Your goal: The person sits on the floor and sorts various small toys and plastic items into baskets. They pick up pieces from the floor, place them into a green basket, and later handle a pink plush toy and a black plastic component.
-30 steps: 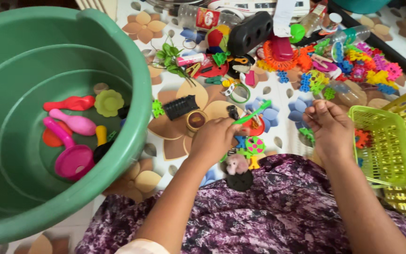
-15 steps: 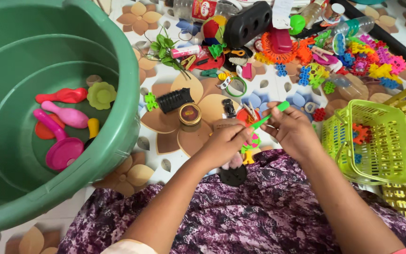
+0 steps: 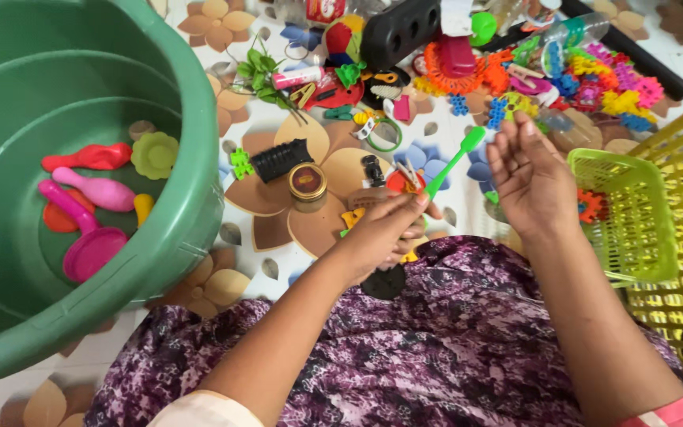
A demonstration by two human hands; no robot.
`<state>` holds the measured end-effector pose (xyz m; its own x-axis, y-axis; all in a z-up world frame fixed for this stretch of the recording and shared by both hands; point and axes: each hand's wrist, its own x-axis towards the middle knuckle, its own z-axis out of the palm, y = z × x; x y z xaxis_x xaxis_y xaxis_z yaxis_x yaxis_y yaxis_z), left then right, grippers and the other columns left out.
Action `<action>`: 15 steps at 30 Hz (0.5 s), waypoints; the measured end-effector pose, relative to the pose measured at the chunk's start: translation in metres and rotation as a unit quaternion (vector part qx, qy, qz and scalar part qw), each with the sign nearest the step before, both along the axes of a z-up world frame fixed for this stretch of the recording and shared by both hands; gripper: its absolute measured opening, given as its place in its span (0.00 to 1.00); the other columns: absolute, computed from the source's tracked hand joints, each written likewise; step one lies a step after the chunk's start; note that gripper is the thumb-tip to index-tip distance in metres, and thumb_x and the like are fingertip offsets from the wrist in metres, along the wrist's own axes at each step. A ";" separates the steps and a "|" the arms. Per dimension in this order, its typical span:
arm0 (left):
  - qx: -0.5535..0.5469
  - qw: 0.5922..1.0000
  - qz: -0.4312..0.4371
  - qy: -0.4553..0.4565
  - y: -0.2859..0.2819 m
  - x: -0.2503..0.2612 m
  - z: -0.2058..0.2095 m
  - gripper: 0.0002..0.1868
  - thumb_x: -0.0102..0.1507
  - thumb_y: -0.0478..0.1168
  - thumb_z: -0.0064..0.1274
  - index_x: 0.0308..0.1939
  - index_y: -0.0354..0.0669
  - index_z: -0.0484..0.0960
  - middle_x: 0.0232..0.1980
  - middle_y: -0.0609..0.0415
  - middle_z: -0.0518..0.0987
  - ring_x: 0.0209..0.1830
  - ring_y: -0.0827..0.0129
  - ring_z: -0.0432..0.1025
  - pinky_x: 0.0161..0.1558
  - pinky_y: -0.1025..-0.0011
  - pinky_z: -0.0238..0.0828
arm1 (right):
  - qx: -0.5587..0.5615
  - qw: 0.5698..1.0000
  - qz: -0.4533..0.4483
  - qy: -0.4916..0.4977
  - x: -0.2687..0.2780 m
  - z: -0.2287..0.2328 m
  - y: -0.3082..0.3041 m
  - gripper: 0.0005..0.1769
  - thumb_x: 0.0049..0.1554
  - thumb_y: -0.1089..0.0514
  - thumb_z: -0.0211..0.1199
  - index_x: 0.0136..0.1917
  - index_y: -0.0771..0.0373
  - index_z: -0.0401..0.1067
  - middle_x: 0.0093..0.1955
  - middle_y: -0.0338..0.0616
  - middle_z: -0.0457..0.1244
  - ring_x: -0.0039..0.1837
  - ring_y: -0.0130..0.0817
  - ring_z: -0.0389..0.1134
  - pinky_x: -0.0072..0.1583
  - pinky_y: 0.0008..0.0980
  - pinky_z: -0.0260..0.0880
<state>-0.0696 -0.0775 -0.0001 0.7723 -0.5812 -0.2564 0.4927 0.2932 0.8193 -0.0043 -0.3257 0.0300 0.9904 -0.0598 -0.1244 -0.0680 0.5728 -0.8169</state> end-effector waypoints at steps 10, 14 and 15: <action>-0.028 1.000 0.007 -0.003 -0.032 -0.038 0.041 0.20 0.73 0.50 0.42 0.63 0.43 0.74 0.45 0.59 0.76 0.34 0.79 0.66 0.31 0.80 0.62 | -0.096 0.990 0.107 0.012 -0.083 0.068 0.037 0.19 0.67 0.48 0.49 0.57 0.65 0.69 0.47 0.44 0.68 0.44 0.36 0.68 0.46 0.37 0.67; 0.011 0.999 -0.022 -0.034 -0.044 -0.052 0.054 0.24 0.72 0.53 0.39 0.66 0.46 0.74 0.53 0.56 0.79 0.40 0.77 0.71 0.38 0.77 0.69 | -0.070 0.997 -0.022 -0.032 -0.074 0.107 -0.031 0.15 0.67 0.47 0.50 0.51 0.60 0.70 0.40 0.39 0.63 0.41 0.32 0.65 0.49 0.37 0.73; 0.015 0.998 -0.032 -0.042 -0.048 -0.056 0.056 0.25 0.72 0.53 0.39 0.67 0.46 0.75 0.54 0.55 0.79 0.42 0.76 0.73 0.41 0.76 0.71 | -0.096 0.993 -0.038 -0.055 -0.078 0.111 -0.060 0.14 0.69 0.49 0.52 0.55 0.61 0.71 0.42 0.37 0.63 0.42 0.30 0.64 0.48 0.34 0.70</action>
